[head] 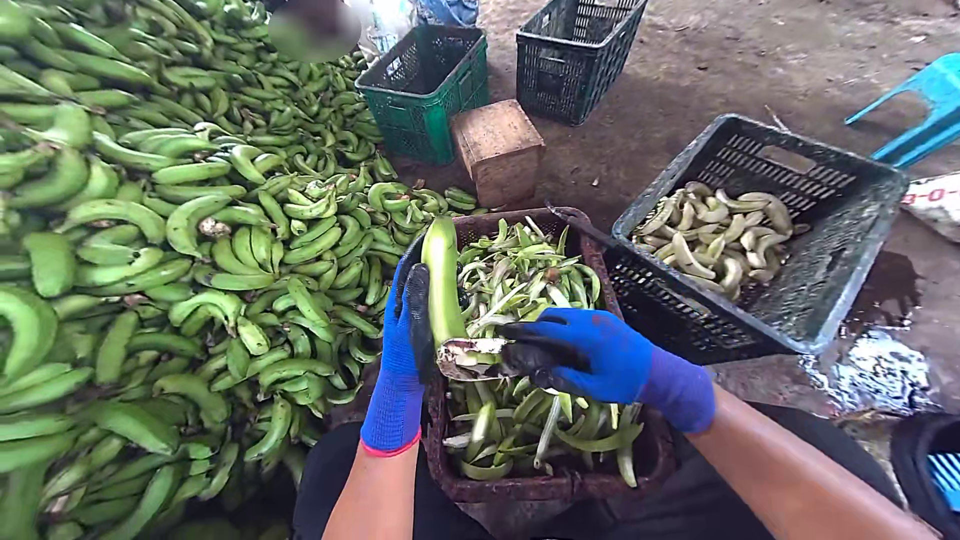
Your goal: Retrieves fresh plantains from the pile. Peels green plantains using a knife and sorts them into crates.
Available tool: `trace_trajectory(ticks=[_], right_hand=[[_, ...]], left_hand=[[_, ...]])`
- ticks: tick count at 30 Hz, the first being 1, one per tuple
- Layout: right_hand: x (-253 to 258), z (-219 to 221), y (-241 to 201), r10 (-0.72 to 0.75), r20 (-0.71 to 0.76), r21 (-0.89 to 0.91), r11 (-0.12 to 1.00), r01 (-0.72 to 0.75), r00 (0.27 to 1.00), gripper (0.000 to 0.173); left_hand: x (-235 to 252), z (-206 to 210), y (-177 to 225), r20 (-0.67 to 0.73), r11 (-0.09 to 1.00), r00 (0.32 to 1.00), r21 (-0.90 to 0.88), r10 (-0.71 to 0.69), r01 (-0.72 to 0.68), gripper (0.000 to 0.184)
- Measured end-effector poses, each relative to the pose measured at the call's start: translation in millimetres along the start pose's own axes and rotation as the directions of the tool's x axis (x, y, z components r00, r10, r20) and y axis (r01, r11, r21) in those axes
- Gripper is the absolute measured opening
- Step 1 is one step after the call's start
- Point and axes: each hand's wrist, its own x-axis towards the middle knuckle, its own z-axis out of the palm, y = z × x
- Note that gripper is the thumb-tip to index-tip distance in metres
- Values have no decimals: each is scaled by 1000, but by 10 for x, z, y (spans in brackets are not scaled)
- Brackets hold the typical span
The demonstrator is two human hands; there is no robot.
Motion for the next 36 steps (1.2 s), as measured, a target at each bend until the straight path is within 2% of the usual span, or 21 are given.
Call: trace_trajectory(ticks=[2,6,10,12,15,18,20,21,22,25,27,28,30,32,34,36], right_hand=[[64,19,5,-8,-47,-77,997,5,999,47],[215,-84,177,-95,-321,-301,954,-6,942,47],[257,-379,396,103,-454,-263,933,-244,885,54],[215,-478,457,196,-474,-197,927,-320,859,54],[97,-399,357,190,-410,-114,960,-256,892,58],[1,-130,176,55,-177,-33,998,-62,983,52],[37,11,87,-33,-79,-56,998,28,996,47],[84,28,83,-41,-83,-83,996,35,996,45],[146,20,122,-77,-157,-139,989,55,985,44],[284,-243,338,-124,-389,-315,949,-5,913,51],[281,-437,416,-10,-468,-307,939,-153,883,52],[261,-482,422,43,-482,-285,937,-203,875,52],[196,-400,367,63,-451,-225,957,-182,890,53],[123,-151,234,1,-318,-158,986,-54,948,53],[119,67,96,-93,-196,-126,990,69,976,48],[190,132,85,-150,-203,-164,979,118,968,45]], left_hand=[[-72,38,11,33,992,999,-122,-30,34,46],[-228,76,-51,159,966,977,-189,-145,174,41],[-276,95,17,300,960,921,-51,-247,274,47],[-281,129,84,311,951,907,-34,-282,308,49],[-188,88,49,159,976,963,25,-220,218,46],[-69,16,-45,-45,996,999,84,-27,31,48],[-51,14,-63,-109,997,993,64,46,-39,51],[-93,28,-42,-91,999,995,7,34,-33,51],[-159,44,-5,-43,999,999,-39,-7,5,49],[-258,47,61,179,989,973,15,-145,144,45],[-279,27,75,278,975,940,158,-197,158,49],[-273,22,65,272,970,940,183,-206,160,50],[-209,23,-6,152,980,972,122,-177,159,46],[-102,15,-143,-8,995,995,-13,-101,101,47],[-49,76,-137,-168,994,986,-109,-7,-11,48],[-50,172,-74,-283,977,957,-183,58,-113,47]])
